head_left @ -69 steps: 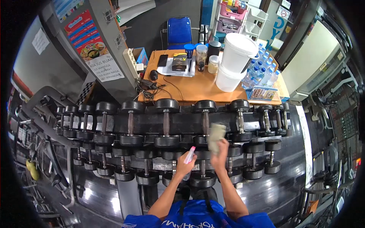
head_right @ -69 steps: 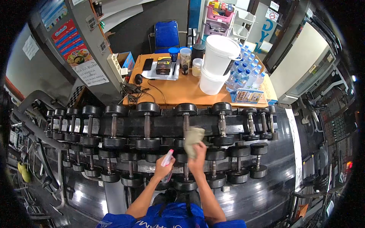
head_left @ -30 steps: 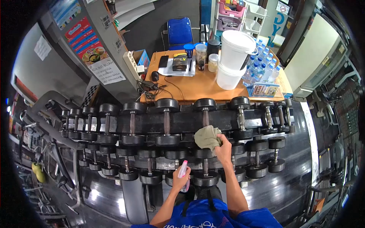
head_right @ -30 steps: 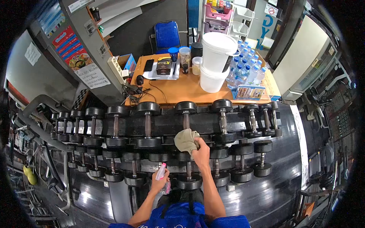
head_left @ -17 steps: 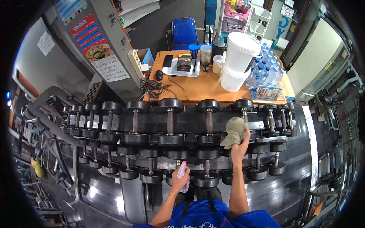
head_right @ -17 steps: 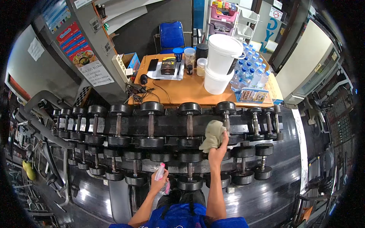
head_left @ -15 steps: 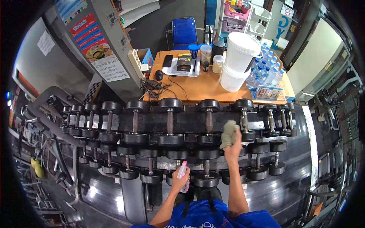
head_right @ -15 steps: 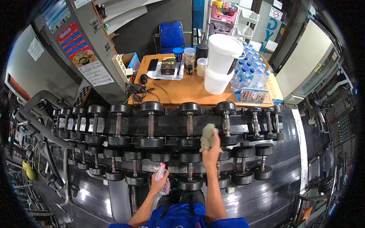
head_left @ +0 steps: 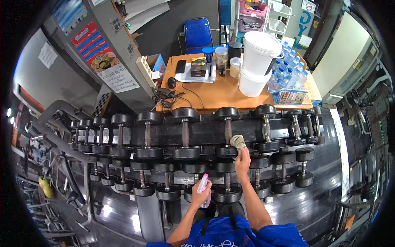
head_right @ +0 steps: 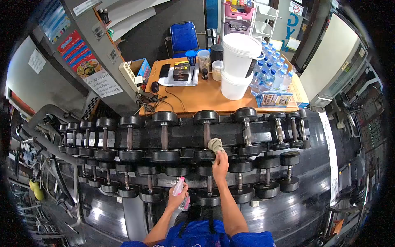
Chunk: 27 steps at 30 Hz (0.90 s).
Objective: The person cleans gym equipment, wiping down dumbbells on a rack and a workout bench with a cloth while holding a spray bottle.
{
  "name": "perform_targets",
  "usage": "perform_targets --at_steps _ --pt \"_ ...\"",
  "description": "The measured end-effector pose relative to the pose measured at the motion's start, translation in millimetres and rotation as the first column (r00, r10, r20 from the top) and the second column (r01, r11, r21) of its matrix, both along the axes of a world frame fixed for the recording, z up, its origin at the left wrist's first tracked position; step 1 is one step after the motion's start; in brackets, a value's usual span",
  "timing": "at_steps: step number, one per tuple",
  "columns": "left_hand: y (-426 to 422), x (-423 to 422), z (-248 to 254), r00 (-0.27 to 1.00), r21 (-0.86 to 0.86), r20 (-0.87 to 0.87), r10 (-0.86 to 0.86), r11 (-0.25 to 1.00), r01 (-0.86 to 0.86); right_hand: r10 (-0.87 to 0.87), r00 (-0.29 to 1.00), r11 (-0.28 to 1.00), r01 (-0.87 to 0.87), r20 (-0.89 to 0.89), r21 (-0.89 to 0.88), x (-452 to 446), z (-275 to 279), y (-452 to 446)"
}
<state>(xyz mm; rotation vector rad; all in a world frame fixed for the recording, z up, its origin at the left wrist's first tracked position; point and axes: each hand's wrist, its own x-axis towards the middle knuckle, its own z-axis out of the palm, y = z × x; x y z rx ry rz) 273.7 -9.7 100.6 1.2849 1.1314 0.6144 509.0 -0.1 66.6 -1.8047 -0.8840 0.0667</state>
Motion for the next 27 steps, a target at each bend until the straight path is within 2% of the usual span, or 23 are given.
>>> perform_targets --at_steps 2,5,6,9,10,11,12,13,15,16,19,23,24,27 --pt "-1 1 -4 1.000 -0.009 0.017 -0.002 1.000 0.003 -0.087 0.976 0.994 0.099 -0.199 0.049 8 -21 0" --pt "-1 3 -6 0.999 -0.012 0.032 -0.007 1.000 0.008 -0.197 0.940 0.978 0.169 -0.280 -0.122 24 -29 -4" --pt "-1 3 -9 0.999 -0.009 0.030 -0.011 1.000 0.011 -0.132 0.920 0.988 0.094 -0.368 -0.119 33 -30 -5" --pt "-4 3 -14 1.000 0.009 0.025 -0.016 1.000 0.016 -0.058 0.928 0.998 0.055 -0.368 -0.020 27 17 -2" --pt "-4 3 -15 1.000 0.019 0.023 -0.013 1.000 0.013 0.019 0.947 1.000 -0.022 -0.322 -0.006 19 39 -3" --pt "-4 2 -16 1.000 0.022 0.028 -0.009 1.000 0.009 0.086 0.994 0.993 -0.091 0.067 0.081 15 35 2" --pt "-5 2 -18 0.999 0.023 0.033 -0.006 1.000 0.005 0.197 0.959 0.980 -0.193 0.203 -0.038 8 52 3" --pt "-6 3 -17 0.999 0.023 0.037 -0.004 1.000 0.003 0.315 0.894 0.947 -0.273 0.319 -0.171 -2 70 5" --pt "-5 3 -10 1.000 0.023 0.017 -0.018 1.000 0.018 0.430 0.780 0.902 -0.353 0.455 -0.248 -20 77 21" --pt "-5 3 -5 1.000 0.024 0.008 -0.023 0.999 0.023 0.471 0.750 0.880 -0.364 0.465 -0.304 -29 70 26" --pt "-6 2 4 0.999 0.020 -0.011 -0.032 0.999 0.032 0.571 0.543 0.811 -0.256 0.615 -0.527 -35 59 41" --pt "-9 -5 4 1.000 0.033 0.004 -0.026 0.999 0.026 0.815 0.277 0.537 -0.032 0.508 -0.843 -44 58 52" --pt "-10 -7 1 1.000 0.040 0.002 -0.029 0.999 0.029 0.794 0.144 0.592 0.038 0.590 -0.805 -47 52 49" --pt "-13 -10 1 1.000 0.028 0.009 -0.017 0.999 0.016 0.861 -0.007 0.503 0.150 0.508 -0.851 -55 25 57"
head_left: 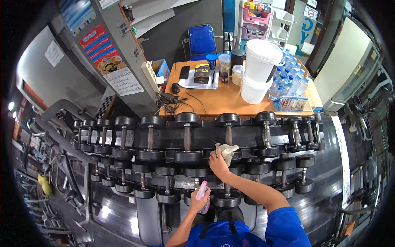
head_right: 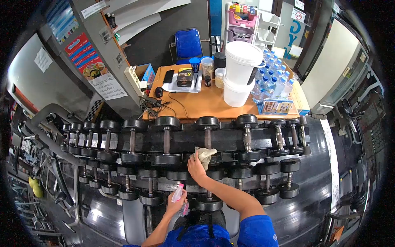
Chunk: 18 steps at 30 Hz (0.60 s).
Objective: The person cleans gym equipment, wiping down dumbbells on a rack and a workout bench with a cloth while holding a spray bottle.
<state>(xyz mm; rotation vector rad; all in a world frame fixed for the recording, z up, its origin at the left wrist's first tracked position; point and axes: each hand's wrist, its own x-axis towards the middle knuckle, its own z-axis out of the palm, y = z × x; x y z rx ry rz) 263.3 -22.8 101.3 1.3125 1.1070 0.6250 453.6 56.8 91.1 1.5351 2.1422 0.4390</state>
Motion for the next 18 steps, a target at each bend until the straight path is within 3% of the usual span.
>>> perform_targets --at_steps 4,8,9,10,12,15,18 --pt "-4 -6 3 0.999 -0.028 0.025 0.020 0.999 -0.019 0.034 0.998 0.994 -0.040 -0.060 -0.102 2 0 12" --pt "-7 -9 7 0.999 -0.016 0.035 0.029 0.999 -0.029 0.089 0.931 0.996 -0.076 -0.354 0.050 20 -2 6" --pt "-8 -10 9 0.999 -0.008 0.045 0.029 1.000 -0.029 0.136 0.895 0.983 -0.070 -0.424 0.169 25 12 -3" --pt "-7 -10 11 0.998 0.005 0.056 0.028 1.000 -0.029 0.132 0.863 0.983 -0.051 -0.487 0.176 30 23 -11" --pt "-5 -13 14 0.998 0.017 0.062 0.027 0.999 -0.028 0.257 0.710 0.940 -0.025 -0.656 0.341 48 34 -26" --pt "-4 -13 10 0.999 0.031 0.049 0.007 0.999 -0.008 0.258 0.637 0.905 0.104 -0.727 0.413 69 38 -53" --pt "-3 -10 4 0.999 0.047 0.041 -0.007 0.999 0.005 0.172 0.436 0.853 0.382 -0.883 0.356 78 27 -75"
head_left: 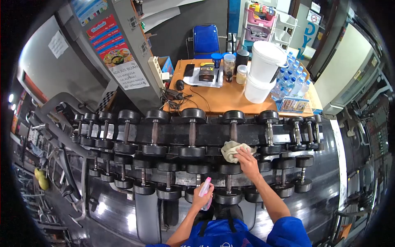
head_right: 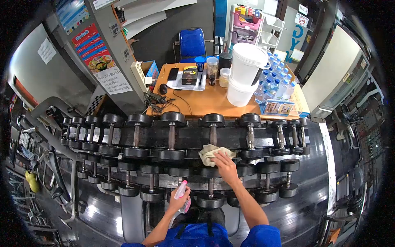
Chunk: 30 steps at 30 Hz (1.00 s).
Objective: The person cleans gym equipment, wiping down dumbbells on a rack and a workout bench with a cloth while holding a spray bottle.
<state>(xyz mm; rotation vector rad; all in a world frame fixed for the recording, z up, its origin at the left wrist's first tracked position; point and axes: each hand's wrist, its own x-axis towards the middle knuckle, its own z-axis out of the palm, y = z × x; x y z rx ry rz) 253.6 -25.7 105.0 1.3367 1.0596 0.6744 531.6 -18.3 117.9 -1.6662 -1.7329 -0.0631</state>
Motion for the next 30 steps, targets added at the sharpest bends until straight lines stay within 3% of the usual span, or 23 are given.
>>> perform_targets --at_steps 2,4,7,9,12,14,15,16,21,24,25,30 --pt "3 4 12 1.000 -0.012 0.006 -0.004 1.000 0.004 -0.166 0.937 0.986 0.150 -0.309 -0.073 3 -17 -12" --pt "9 6 11 0.998 -0.034 0.018 -0.058 0.998 0.059 -0.402 0.701 0.916 0.304 -0.589 -0.263 3 -36 -26" --pt "15 15 20 0.991 -0.050 -0.036 -0.130 0.991 0.128 -0.658 0.607 0.752 0.488 -0.445 -0.444 13 -67 -49" --pt "23 23 24 0.978 -0.079 -0.119 -0.169 0.984 0.160 -0.642 0.503 0.764 0.479 -0.579 -0.432 15 -94 -65" --pt "31 36 19 0.978 0.298 -0.145 -0.150 0.936 0.188 -0.607 0.355 0.759 0.523 -0.711 -0.387 0 -110 -90" --pt "35 46 23 0.971 0.401 -0.185 -0.152 0.890 0.216 -0.545 0.258 0.754 0.567 -0.798 -0.332 -17 -112 -102" --pt "37 50 24 0.969 0.447 -0.189 -0.161 0.864 0.231 -0.563 0.217 0.749 0.542 -0.798 -0.381 -15 -146 -114" --pt "38 55 26 0.966 0.492 -0.193 -0.170 0.835 0.245 -0.509 0.177 0.785 0.495 -0.842 -0.371 -21 -136 -119" --pt "49 70 24 0.931 0.427 -0.272 -0.244 0.836 0.344 -0.411 -0.127 0.793 0.439 -0.903 -0.422 -44 -126 -120" --pt "52 77 24 0.928 0.420 -0.270 -0.258 0.836 0.354 -0.212 -0.481 0.889 0.268 -0.851 -0.372 -45 -125 -107" --pt "52 78 23 0.930 0.423 -0.262 -0.258 0.836 0.351 -0.089 -0.539 0.957 0.186 -0.838 -0.221 -48 -120 -102" --pt "46 67 22 0.943 0.449 -0.213 -0.257 0.832 0.328 -0.055 -0.741 0.982 0.082 -0.669 -0.171 -52 -153 -36"
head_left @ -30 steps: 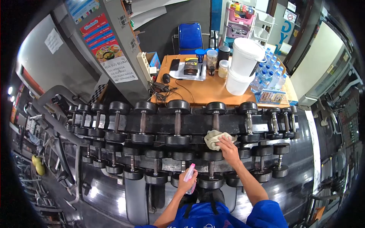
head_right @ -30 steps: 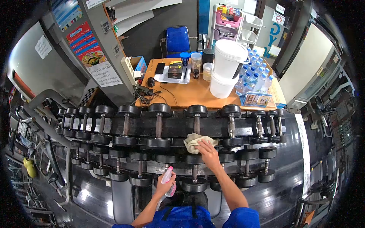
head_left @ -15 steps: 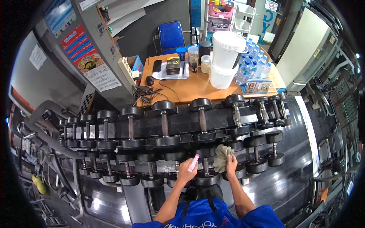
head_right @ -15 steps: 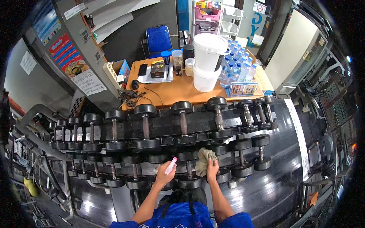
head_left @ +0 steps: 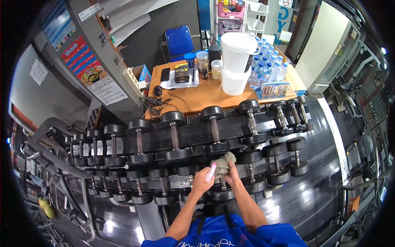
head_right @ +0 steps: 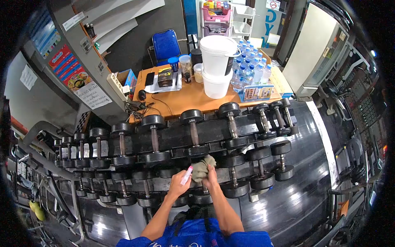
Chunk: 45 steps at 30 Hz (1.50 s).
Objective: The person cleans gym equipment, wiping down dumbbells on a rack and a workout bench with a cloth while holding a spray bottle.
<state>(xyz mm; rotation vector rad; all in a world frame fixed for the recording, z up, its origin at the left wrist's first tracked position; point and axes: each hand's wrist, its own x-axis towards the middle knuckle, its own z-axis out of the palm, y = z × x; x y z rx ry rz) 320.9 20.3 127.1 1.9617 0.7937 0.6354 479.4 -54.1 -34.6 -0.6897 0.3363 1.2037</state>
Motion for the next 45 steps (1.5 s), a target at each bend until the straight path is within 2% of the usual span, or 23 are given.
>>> perform_targets --at_steps 1,2,4,7,9,14,16,17,20,21,22,24,26,27,28,30,34,35,38,42,43,44,45 --pt "-4 -4 1 1.000 -0.009 0.013 0.009 1.000 -0.008 -0.021 0.999 1.000 0.021 0.050 -0.008 -5 5 15" --pt "-8 -8 3 1.000 -0.017 -0.003 0.008 1.000 -0.008 -0.091 0.996 0.993 0.091 0.002 -0.079 -10 11 34" --pt "-18 -18 5 0.999 -0.036 -0.032 0.010 0.999 -0.011 -0.070 0.992 0.998 0.069 -0.108 -0.006 -8 -46 64" --pt "-28 -38 -7 0.999 -0.044 -0.027 -0.019 0.999 0.018 -0.188 0.961 0.982 0.177 -0.205 -0.068 -9 17 70" --pt "-36 -50 -1 1.000 -0.069 -0.030 -0.003 0.998 0.001 -0.213 0.939 0.962 0.154 -0.269 -0.224 -5 45 64" --pt "-48 -76 9 0.999 -0.123 -0.053 -0.003 0.992 -0.003 -0.054 0.978 0.998 0.052 -0.203 -0.020 0 71 16" --pt "-51 -79 12 1.000 -0.087 0.016 0.015 0.996 -0.014 0.004 0.992 0.999 0.001 -0.123 0.036 -10 119 -9" --pt "-54 -82 16 0.999 -0.100 0.026 0.026 0.995 -0.023 0.018 0.998 0.999 -0.020 -0.058 -0.038 -13 132 -12" --pt "-60 -88 8 0.998 -0.098 0.050 0.047 0.994 -0.042 0.066 0.987 0.990 -0.083 -0.149 -0.111 -10 91 -16" --pt "-63 -89 4 0.997 -0.090 0.056 0.056 0.995 -0.051 0.116 0.978 0.975 -0.146 -0.175 -0.169 -8 55 -15" --pt "-65 -88 6 0.995 -0.090 0.074 0.060 0.994 -0.053 0.154 0.981 0.959 -0.177 -0.116 -0.221 -11 35 -9" --pt "-70 -87 13 0.992 -0.090 0.105 0.066 0.994 -0.056 0.165 0.966 0.963 -0.202 -0.200 -0.181 -21 26 15" --pt "-73 -88 17 0.996 -0.077 0.066 0.063 0.995 -0.058 0.165 0.978 0.986 -0.161 -0.130 0.039 -17 -39 43" --pt "-76 -89 19 0.997 -0.074 0.044 0.064 0.995 -0.061 0.050 0.990 0.997 -0.058 -0.134 -0.049 -23 1 56" --pt "-79 -91 20 0.997 -0.110 0.032 0.076 0.991 -0.072 0.036 0.992 0.998 -0.043 -0.118 -0.052 -23 16 71" --pt "-81 -96 22 0.995 -0.176 0.008 0.102 0.979 -0.099 -0.082 0.952 0.992 0.051 -0.294 -0.114 -8 13 96" --pt "-83 -106 22 0.991 -0.202 0.036 0.133 0.972 -0.123 0.018 0.934 0.989 -0.070 -0.356 -0.132 24 38 74" --pt "-84 -109 18 0.990 -0.203 0.021 0.138 0.970 -0.131 -0.049 0.903 0.987 -0.020 -0.426 -0.157 27 68 69" --pt "-84 -118 8 0.991 -0.196 0.020 0.135 0.972 -0.128 0.034 0.949 0.967 -0.110 -0.312 -0.230 56 64 46" --pt "-80 -129 8 0.989 -0.185 0.029 0.145 0.973 -0.137 -0.023 0.985 0.977 -0.014 -0.172 -0.212 51 88 22" --pt "-78 -131 7 0.988 -0.184 0.027 0.152 0.972 -0.144 0.000 0.991 0.989 -0.020 -0.137 -0.148 47 96 10" --pt "-76 -133 6 0.985 -0.189 0.042 0.170 0.969 -0.159 0.049 0.985 0.993 -0.031 -0.165 0.110 46 98 -6" --pt "-76 -133 6 0.981 -0.194 0.056 0.186 0.966 -0.172 -0.011 0.996 0.999 0.014 -0.084 0.030 34 127 -12"
